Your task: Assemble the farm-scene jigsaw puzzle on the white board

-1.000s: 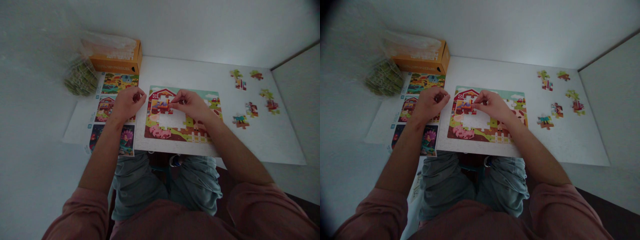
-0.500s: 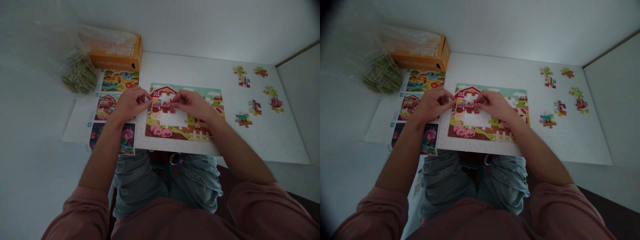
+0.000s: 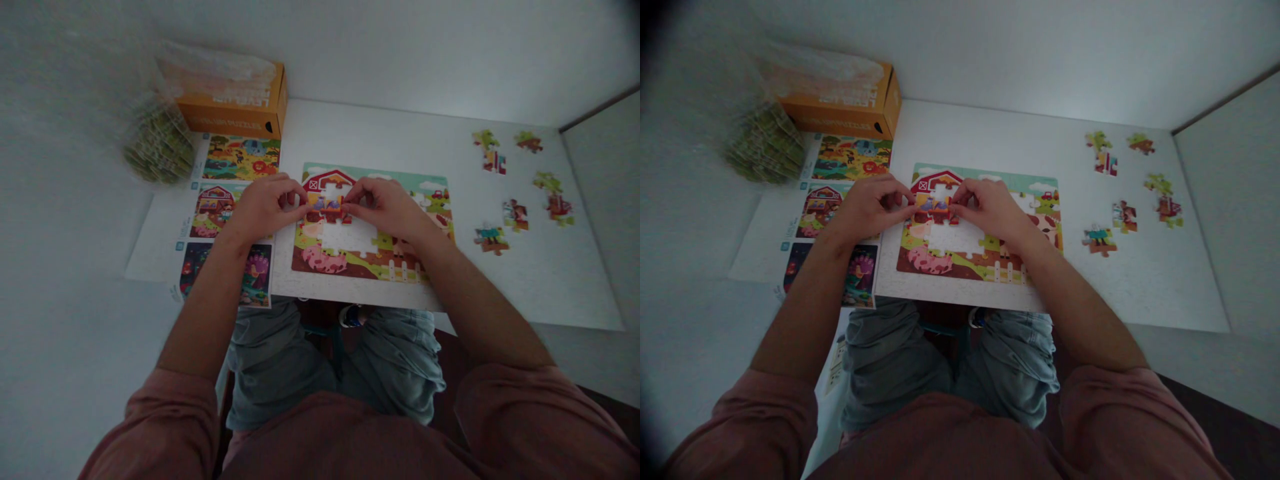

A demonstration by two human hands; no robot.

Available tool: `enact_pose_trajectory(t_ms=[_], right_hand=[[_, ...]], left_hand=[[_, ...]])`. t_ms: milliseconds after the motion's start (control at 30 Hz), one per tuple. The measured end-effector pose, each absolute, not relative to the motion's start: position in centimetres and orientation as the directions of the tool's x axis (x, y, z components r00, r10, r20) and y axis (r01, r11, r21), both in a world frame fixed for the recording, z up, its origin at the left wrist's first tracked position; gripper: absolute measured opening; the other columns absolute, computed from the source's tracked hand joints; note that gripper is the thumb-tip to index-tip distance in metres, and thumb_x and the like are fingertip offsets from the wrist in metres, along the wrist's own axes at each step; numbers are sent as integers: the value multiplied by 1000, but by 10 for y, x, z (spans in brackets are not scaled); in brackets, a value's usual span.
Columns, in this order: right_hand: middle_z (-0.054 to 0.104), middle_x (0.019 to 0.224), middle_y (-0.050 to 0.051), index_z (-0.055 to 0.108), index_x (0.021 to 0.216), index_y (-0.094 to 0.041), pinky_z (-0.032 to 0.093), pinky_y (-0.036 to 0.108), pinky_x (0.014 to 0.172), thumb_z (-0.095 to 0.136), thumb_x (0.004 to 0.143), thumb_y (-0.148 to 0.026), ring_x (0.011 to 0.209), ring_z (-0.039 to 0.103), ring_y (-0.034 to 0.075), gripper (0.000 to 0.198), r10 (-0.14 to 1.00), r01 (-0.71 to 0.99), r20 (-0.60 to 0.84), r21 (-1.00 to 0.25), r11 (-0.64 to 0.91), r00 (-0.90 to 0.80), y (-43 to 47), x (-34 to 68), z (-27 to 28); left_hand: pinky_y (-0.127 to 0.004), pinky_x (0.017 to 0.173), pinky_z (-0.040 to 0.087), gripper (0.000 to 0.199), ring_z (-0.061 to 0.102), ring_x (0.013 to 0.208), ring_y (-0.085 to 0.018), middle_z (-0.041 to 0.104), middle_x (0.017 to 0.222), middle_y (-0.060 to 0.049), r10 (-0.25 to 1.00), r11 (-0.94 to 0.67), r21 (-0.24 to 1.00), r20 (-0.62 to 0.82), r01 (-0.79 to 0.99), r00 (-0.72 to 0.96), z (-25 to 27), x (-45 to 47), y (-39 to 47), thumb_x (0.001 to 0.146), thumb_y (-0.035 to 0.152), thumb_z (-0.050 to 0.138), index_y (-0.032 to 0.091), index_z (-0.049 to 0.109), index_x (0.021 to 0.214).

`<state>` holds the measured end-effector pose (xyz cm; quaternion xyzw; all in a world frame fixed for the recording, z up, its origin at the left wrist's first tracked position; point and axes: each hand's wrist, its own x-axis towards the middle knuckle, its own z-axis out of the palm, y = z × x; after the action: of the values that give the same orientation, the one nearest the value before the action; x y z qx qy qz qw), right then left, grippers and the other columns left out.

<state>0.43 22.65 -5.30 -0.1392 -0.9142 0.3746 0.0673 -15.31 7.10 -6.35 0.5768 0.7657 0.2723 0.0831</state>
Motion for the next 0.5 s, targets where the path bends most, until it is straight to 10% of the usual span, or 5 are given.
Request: enact_pose_trajectory(t_ms=[500], right_hand=[[53,81,-1,52,79,-34,27,39,64,54,59,-46,85,40,26,24,175,127,15,-628,768,-984,231,6,-47]], left_hand=[[-26,57,34,20,46,66,-13,50,72,0,985,19,516,139,857,-105,-65,-151,73,62,33,51,29,56,81]])
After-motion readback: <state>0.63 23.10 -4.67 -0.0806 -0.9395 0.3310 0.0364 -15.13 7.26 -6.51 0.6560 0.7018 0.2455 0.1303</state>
